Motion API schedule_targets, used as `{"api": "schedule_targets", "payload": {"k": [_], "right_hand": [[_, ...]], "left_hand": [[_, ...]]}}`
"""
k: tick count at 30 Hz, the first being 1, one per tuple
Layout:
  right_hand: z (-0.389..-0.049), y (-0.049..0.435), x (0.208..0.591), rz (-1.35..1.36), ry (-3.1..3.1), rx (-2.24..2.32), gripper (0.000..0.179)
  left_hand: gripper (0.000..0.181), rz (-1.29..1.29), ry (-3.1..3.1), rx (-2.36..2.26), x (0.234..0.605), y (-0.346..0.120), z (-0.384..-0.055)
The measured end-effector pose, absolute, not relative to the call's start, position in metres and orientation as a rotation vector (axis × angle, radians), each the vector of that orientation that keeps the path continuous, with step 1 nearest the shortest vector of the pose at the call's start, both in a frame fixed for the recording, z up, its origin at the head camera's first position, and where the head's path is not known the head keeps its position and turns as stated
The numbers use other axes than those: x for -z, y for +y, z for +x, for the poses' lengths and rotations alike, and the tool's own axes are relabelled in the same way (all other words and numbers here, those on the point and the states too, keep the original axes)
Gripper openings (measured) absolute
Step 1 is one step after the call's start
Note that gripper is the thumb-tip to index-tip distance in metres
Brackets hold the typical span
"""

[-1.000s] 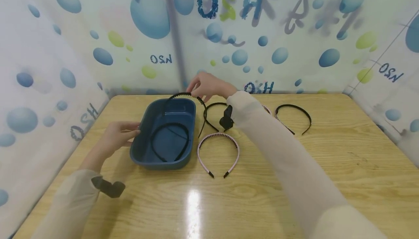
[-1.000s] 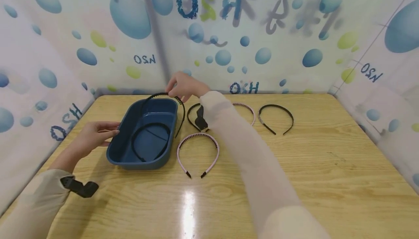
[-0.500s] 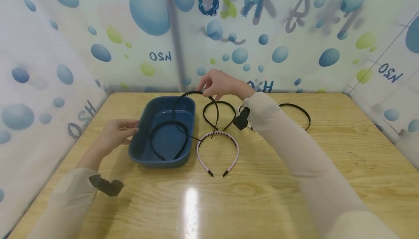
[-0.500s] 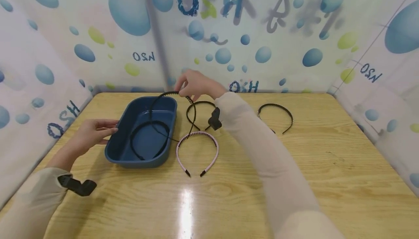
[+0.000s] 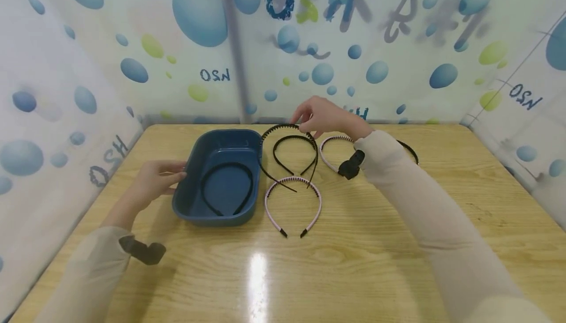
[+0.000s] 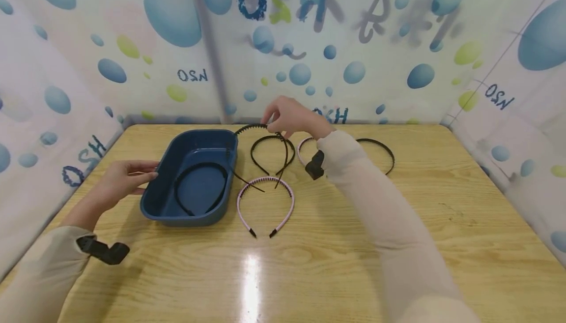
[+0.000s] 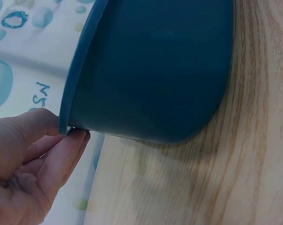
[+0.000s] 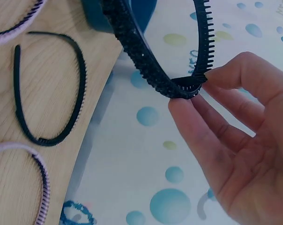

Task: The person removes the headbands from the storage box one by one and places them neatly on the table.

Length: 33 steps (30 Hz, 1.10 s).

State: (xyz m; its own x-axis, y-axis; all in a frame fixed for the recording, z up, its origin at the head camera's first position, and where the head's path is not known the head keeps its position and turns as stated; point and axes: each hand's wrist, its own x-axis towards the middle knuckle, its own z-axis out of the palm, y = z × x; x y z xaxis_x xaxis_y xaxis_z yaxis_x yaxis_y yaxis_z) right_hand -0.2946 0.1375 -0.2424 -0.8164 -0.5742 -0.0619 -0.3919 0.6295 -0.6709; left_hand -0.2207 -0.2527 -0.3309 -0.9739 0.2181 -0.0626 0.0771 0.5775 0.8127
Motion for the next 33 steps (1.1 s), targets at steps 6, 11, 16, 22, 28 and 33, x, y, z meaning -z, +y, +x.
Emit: {"api": "schedule_targets", "payload": {"k": [6, 11, 16, 22, 28, 33], "right_hand": [[-0.290, 0.159, 0.249, -0.746, 2.590, 0.971, 0.028], [-0.287, 0.174, 0.257, -0.689, 2.592, 0.972, 0.029], [-0.284, 0.190, 0.263, -0.668, 2.597, 0.970, 0.029], [-0.278, 0.207, 0.269, -0.604, 2.599, 0.982, 0.027], [-0.269, 0.223, 0.279, -0.573, 2.577, 0.994, 0.028], [-0.269, 0.239, 0.290, -0.556, 2.578, 1.007, 0.026]], "left_hand": [[0.043, 0.267, 2.654, -1.360, 0.329, -0.252, -0.220], [0.044, 0.279, 2.656, -1.358, 0.330, -0.252, -0.220], [0.044, 0.282, 2.656, -1.357, 0.330, -0.252, -0.220], [0.044, 0.279, 2.657, -1.357, 0.331, -0.253, -0.221], [0.044, 0.272, 2.653, -1.360, 0.331, -0.253, -0.221], [0.044, 0.271, 2.660, -1.349, 0.331, -0.253, -0.222]]}}
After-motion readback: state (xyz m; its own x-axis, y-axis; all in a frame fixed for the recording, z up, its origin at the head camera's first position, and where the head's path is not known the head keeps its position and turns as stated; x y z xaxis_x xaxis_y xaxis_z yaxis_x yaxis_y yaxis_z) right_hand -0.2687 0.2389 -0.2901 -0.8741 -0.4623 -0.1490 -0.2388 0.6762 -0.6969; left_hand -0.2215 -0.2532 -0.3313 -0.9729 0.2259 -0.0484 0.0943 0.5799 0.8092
